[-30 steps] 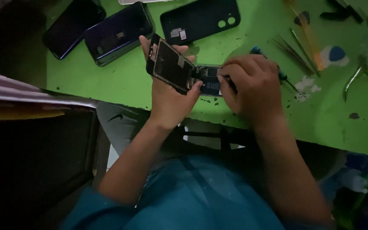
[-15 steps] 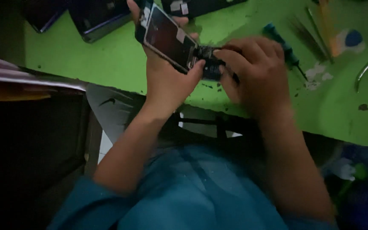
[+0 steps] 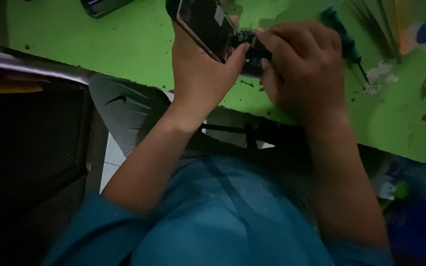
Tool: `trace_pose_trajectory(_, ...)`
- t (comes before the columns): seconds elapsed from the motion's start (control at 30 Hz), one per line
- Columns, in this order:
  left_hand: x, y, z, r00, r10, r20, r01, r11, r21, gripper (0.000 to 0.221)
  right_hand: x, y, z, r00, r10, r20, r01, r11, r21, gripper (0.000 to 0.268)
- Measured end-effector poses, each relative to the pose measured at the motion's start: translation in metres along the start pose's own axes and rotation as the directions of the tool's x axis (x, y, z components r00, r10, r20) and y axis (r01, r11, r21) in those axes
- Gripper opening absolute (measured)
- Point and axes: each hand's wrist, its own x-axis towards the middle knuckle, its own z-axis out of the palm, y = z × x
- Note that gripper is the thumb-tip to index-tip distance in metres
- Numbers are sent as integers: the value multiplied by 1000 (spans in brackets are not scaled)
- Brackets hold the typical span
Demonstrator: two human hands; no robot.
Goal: Disassembling various smartphone components using a screwdriver, brush, and manual prying on a repair bench.
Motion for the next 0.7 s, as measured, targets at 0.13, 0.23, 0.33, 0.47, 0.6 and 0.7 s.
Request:
trace_pose_trajectory(0.13,1,-4,1,999,36,26,-37,998,58,44,0,0,-1,1000,-3,22,3,1000,-26,44)
trace_pose_trajectory(0.23,1,-3,0,997,68,37,-68,998,13,52,1,-2,-2,1000,15,9,-14,1000,-14,46)
trace_pose_trajectory(0.33,5,1,-4,997,56,59,-56,998,-5,50,4,-3,-5,999,33,25,-33,999,10,46)
trace_pose_trajectory(0.47,14,-1,-14,972,188,140,-187,982,-19,76,3,-3,-6,998,35,49,-33,999,-26,46)
trace_pose_trajectory(0.6,22,2,-14,964,204,169,-196,979,-62,70,4,-2,-6,998,48,49,-50,998,35,44)
trace_pose_trajectory(0.7,21,2,-10,972,168,165,-145,979,-143,66,3,-3,-6,995,70,72,-72,997,36,42)
